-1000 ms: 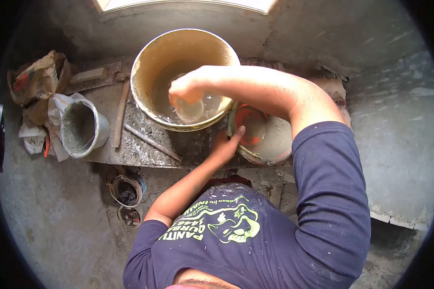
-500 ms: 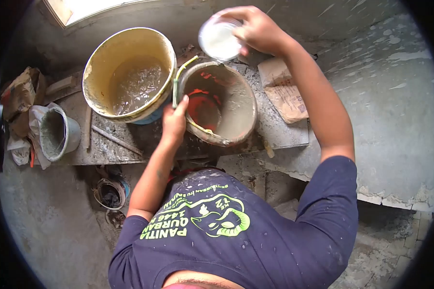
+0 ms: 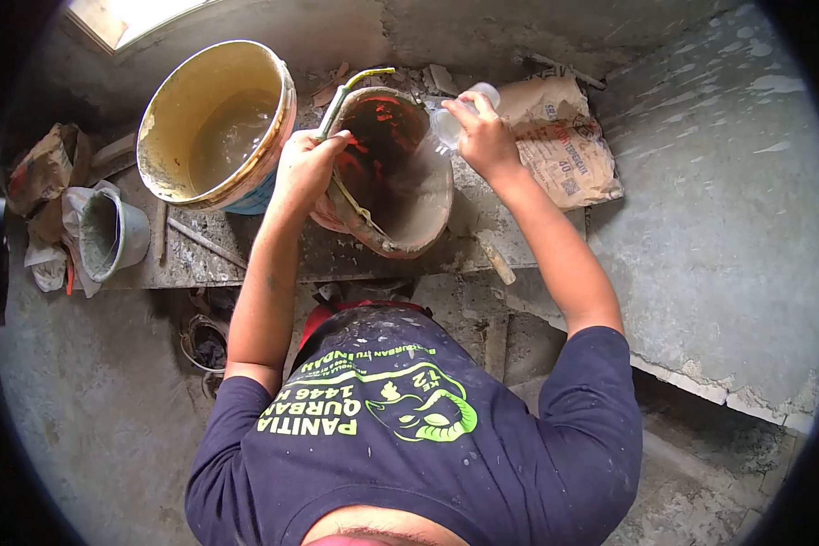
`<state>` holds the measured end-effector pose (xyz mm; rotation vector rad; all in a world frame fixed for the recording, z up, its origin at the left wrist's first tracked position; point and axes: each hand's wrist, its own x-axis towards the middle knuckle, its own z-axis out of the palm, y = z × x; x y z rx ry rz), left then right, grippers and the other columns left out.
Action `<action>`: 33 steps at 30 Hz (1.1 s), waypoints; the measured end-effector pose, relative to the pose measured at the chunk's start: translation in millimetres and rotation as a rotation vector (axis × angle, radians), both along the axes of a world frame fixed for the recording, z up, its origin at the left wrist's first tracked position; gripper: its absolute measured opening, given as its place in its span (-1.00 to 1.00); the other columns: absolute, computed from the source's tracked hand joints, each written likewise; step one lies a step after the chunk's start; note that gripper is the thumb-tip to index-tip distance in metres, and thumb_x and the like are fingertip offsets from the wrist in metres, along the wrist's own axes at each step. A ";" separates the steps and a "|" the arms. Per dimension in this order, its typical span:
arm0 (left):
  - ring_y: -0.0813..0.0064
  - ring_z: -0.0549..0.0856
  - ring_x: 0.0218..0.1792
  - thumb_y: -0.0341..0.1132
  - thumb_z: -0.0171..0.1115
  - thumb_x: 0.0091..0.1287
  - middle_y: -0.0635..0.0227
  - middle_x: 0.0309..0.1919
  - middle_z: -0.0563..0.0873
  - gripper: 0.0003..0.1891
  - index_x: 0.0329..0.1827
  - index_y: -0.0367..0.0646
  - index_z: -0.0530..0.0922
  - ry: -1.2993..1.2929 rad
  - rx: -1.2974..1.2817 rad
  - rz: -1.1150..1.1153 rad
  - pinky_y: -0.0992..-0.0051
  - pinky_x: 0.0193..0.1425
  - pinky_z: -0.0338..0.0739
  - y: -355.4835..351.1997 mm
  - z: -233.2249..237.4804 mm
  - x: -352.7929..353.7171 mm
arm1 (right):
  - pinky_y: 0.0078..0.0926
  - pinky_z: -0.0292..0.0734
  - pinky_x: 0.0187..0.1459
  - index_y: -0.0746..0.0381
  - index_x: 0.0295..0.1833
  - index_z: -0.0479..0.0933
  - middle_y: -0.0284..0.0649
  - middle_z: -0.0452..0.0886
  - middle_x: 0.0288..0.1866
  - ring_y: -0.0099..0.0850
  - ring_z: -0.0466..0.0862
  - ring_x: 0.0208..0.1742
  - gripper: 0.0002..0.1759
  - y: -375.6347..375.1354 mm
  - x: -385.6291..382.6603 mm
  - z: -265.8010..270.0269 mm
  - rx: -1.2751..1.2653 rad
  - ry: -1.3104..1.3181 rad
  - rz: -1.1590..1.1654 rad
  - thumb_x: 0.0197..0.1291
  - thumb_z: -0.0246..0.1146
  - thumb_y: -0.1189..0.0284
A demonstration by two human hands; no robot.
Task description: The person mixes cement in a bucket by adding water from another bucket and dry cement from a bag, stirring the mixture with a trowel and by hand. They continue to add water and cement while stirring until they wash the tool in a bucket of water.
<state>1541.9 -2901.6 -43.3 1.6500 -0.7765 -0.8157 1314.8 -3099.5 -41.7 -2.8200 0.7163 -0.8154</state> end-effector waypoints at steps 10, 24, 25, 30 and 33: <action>0.76 0.50 -0.47 -0.18 0.35 0.43 0.63 -0.53 0.61 -0.71 -0.39 -0.19 0.71 0.015 0.039 -0.055 0.55 -0.33 0.39 15.7 15.6 8.8 | -0.27 0.81 -0.13 0.03 0.24 0.68 -0.11 0.56 0.30 -0.17 0.80 -0.08 -0.39 13.5 8.7 5.9 -0.327 0.042 0.193 0.05 0.27 0.71; 0.81 0.34 -0.47 -0.21 0.30 0.49 0.71 -0.56 0.44 -0.66 -0.50 -0.09 0.55 0.146 -0.194 -0.047 0.58 -0.39 0.19 34.5 -2.5 -3.5 | -0.53 0.78 -0.29 0.37 0.45 0.45 -0.07 0.49 0.38 -0.43 0.76 -0.29 -0.48 29.9 -67.0 2.9 0.896 -0.638 -0.111 0.40 0.03 0.67; 0.81 0.34 -0.47 -0.21 0.30 0.49 0.71 -0.56 0.44 -0.66 -0.50 -0.09 0.55 0.138 -0.194 -0.033 0.58 -0.39 0.19 41.7 -1.0 -7.8 | -0.54 0.77 -0.28 0.38 0.47 0.41 -0.07 0.50 0.40 -0.42 0.76 -0.29 -0.47 34.3 -73.6 4.0 1.027 -0.720 -0.166 0.39 0.04 0.66; 0.81 0.25 -0.48 -0.31 0.24 0.54 0.74 -0.55 0.37 -0.63 -0.53 -0.07 0.44 0.078 -0.259 0.096 0.55 -0.41 0.10 98.5 18.6 -31.6 | -0.54 0.78 -0.26 0.40 0.50 0.36 -0.03 0.47 0.44 -0.36 0.78 -0.25 -0.43 38.0 -78.6 13.6 1.279 -0.817 -0.159 0.37 0.05 0.63; 0.81 0.25 -0.48 -0.31 0.26 0.53 0.74 -0.55 0.37 -0.64 -0.52 -0.05 0.46 0.000 -0.209 0.283 0.56 -0.42 0.08 140.3 36.2 -55.2 | -0.53 0.78 -0.25 0.40 0.49 0.37 -0.04 0.49 0.43 -0.36 0.77 -0.25 -0.44 40.5 -44.6 31.9 1.330 -0.773 0.025 0.37 0.05 0.62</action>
